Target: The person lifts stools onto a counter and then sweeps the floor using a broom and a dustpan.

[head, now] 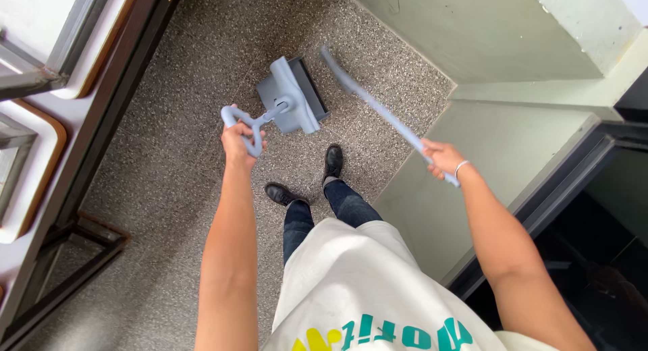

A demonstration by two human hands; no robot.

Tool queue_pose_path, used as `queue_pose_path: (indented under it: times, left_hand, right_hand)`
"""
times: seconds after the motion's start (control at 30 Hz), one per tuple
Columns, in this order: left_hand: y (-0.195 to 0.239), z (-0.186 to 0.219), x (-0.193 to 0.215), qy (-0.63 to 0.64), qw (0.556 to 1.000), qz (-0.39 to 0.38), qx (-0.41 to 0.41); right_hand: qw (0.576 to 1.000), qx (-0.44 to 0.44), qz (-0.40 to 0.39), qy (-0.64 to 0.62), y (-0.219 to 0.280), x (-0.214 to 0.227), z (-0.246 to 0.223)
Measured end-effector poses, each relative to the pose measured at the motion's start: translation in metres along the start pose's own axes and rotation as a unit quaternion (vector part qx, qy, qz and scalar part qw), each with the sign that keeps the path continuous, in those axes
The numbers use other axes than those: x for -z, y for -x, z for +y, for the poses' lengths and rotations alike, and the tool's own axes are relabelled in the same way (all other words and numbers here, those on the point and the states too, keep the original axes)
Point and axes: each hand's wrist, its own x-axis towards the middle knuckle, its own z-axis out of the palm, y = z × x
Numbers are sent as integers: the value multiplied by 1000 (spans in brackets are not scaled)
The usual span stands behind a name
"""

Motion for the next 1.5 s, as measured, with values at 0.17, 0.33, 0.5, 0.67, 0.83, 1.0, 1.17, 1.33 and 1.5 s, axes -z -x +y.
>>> queue_pose_path:
  times: [0.17, 0.33, 0.5, 0.67, 0.83, 1.0, 1.17, 1.33, 1.5]
  left_hand:
    - [7, 0, 25, 73, 996, 46, 1]
    - [-7, -9, 30, 79, 995, 63, -19]
    - [1, -4, 43, 74, 995, 50, -35]
    - [7, 22, 52, 60, 996, 17, -59]
    - [-9, 53, 60, -35, 998, 10, -44]
    - [-29, 71, 53, -72, 997, 5, -38]
    - [-26, 89, 64, -82, 996, -2, -37]
    - [-20, 114, 80, -109, 993, -32, -31]
    - [-28, 119, 71, -208, 975, -71, -14]
  right_hand:
    - [969, 120, 133, 171, -63, 22, -87]
    - [988, 90, 38, 123, -133, -54, -105]
    - [989, 14, -99, 114, -64, -71, -62]
    - [996, -47, -29, 74, 25, -19, -44]
    - [989, 52, 104, 94, -21, -76, -37]
    - [997, 71, 27, -15, -65, -164, -61]
    - [995, -39, -80, -39, -7, -195, -89]
    - [996, -30, 21, -79, 45, -169, -55]
    - [956, -59, 90, -271, 2, -190, 10]
